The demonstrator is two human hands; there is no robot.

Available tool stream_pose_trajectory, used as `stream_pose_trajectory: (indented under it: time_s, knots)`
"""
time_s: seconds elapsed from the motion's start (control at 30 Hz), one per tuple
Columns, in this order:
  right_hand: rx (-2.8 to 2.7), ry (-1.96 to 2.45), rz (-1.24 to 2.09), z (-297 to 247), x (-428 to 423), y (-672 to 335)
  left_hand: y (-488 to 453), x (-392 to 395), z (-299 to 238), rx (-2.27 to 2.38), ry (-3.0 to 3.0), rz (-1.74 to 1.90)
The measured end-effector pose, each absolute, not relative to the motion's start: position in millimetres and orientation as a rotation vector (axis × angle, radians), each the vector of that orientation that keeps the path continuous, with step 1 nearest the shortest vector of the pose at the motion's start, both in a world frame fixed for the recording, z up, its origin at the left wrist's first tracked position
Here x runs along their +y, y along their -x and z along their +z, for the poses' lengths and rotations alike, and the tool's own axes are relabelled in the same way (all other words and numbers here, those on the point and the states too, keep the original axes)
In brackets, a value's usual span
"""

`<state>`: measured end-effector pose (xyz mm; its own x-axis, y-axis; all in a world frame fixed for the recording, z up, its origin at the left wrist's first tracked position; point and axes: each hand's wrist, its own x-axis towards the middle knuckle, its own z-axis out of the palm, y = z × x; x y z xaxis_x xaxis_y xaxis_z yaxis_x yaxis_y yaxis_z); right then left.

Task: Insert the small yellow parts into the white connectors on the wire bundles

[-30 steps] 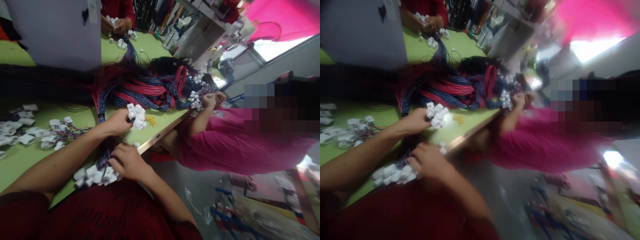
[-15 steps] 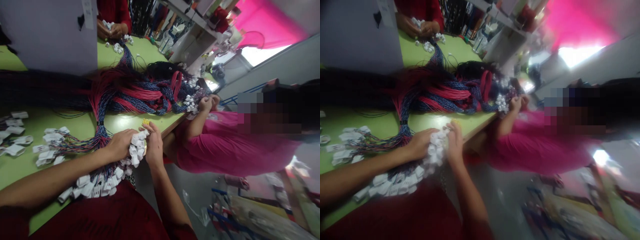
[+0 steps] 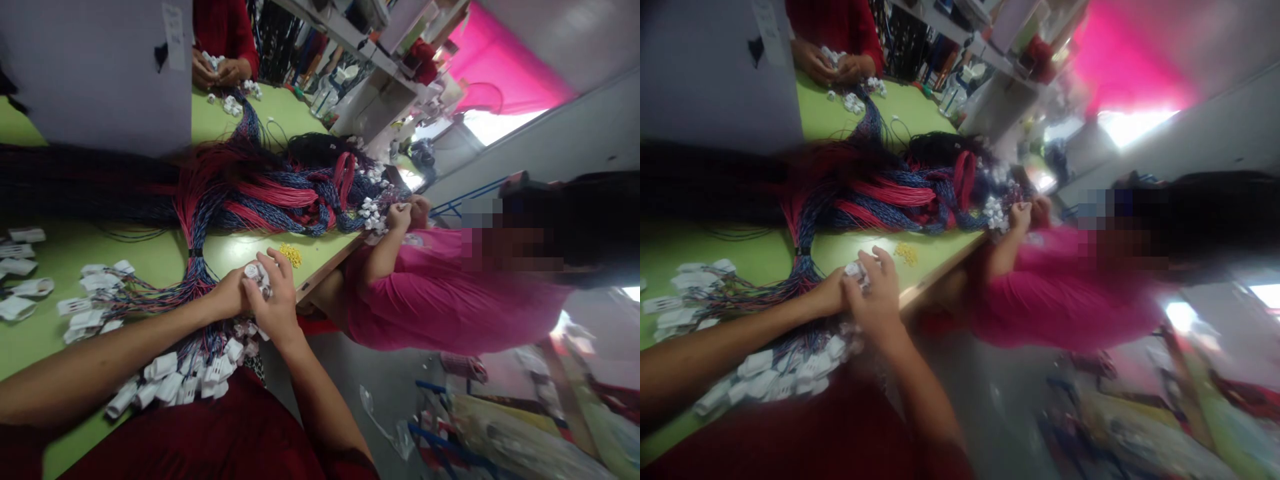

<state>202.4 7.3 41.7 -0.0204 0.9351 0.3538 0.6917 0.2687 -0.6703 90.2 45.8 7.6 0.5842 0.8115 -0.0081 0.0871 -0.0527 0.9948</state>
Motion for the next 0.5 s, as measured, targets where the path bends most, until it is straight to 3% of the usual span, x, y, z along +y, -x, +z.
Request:
stream_pose_trajectory:
  time_s: [0.23, 0.5]
  knots:
    - [-1.539, 1.502, 0.66, 35.3, 14.4, -220.8, -78.0, 56.5, 13.1, 0.534, -1.477, 0.605]
    - [-1.52, 1.43, 0.555, 31.5, -10.5, -219.5, -83.2, 47.9, 8.0, 0.991, -1.394, 0.636]
